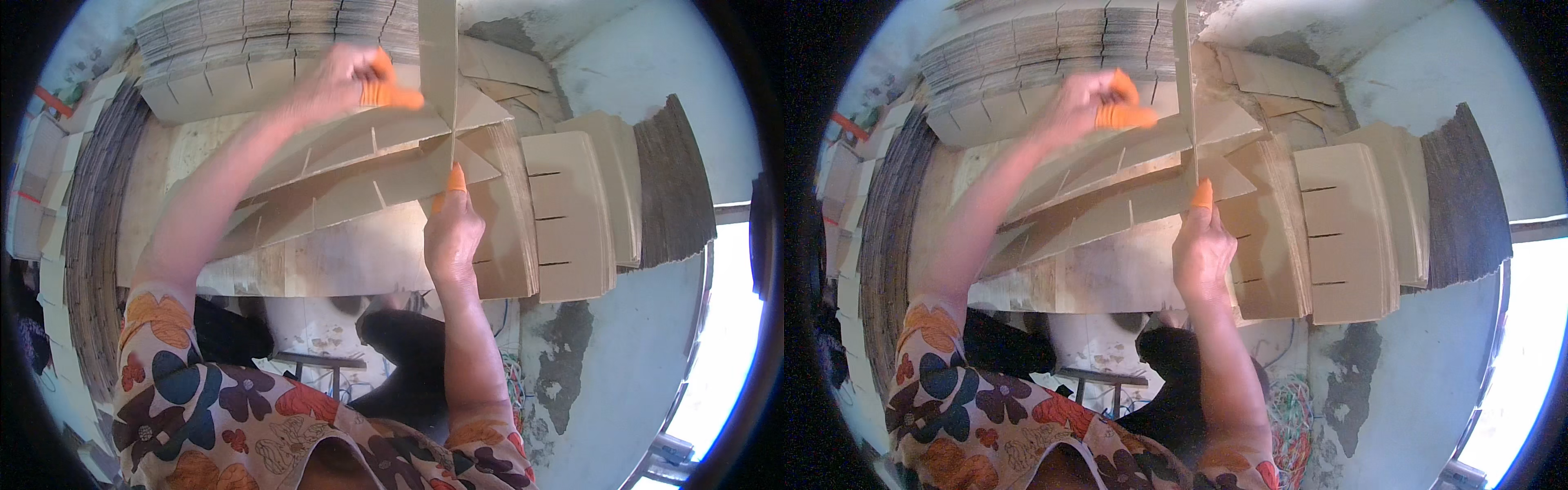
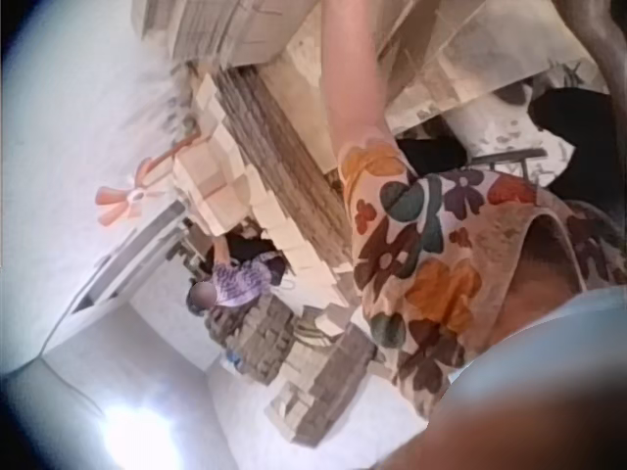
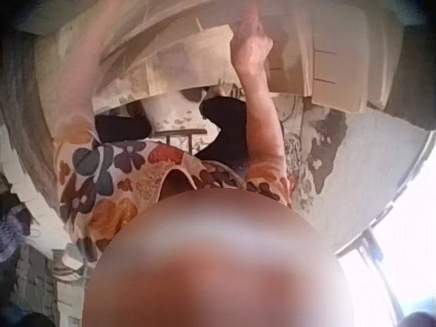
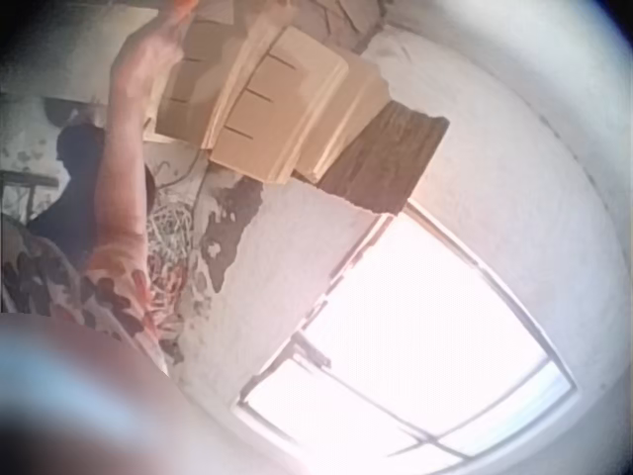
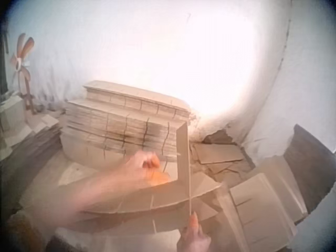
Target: The person repeatedly picks up flat cardboard sheets, folds them along pre-scored lines into box-like dividers, and stacks them on a nearby pile. The process is continuous and repetitive, with no tools used.
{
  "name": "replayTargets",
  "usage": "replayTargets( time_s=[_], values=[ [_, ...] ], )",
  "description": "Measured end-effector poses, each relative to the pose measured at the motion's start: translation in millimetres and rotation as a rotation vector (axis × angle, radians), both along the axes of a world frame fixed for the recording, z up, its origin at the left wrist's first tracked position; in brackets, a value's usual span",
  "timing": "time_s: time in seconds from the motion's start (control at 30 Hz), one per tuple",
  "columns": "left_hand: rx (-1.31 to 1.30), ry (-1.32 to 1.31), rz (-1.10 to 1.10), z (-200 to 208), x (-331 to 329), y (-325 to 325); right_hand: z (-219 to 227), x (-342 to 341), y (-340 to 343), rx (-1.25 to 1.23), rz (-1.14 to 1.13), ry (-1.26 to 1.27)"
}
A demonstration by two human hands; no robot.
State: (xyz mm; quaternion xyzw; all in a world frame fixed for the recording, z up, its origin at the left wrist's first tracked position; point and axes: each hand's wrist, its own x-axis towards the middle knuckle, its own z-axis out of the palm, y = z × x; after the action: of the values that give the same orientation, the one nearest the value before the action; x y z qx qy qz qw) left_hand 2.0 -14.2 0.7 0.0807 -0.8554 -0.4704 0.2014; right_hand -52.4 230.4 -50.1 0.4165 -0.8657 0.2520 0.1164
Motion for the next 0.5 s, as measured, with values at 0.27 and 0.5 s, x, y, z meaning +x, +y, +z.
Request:
replayTargets(
  time_s=[0.27, 0.5],
  values=[
    [-0.806, -0.339, 0.318, -59.2, -61.7, -77.7, -2.5, 9.9, -2.7, -0.033, 0.063, 0.025],
    [-0.851, -0.278, 0.29, -79.6, -69.4, -81.4, -7.2, 7.7, -3.0, -0.029, 0.073, 0.04]
  ],
)
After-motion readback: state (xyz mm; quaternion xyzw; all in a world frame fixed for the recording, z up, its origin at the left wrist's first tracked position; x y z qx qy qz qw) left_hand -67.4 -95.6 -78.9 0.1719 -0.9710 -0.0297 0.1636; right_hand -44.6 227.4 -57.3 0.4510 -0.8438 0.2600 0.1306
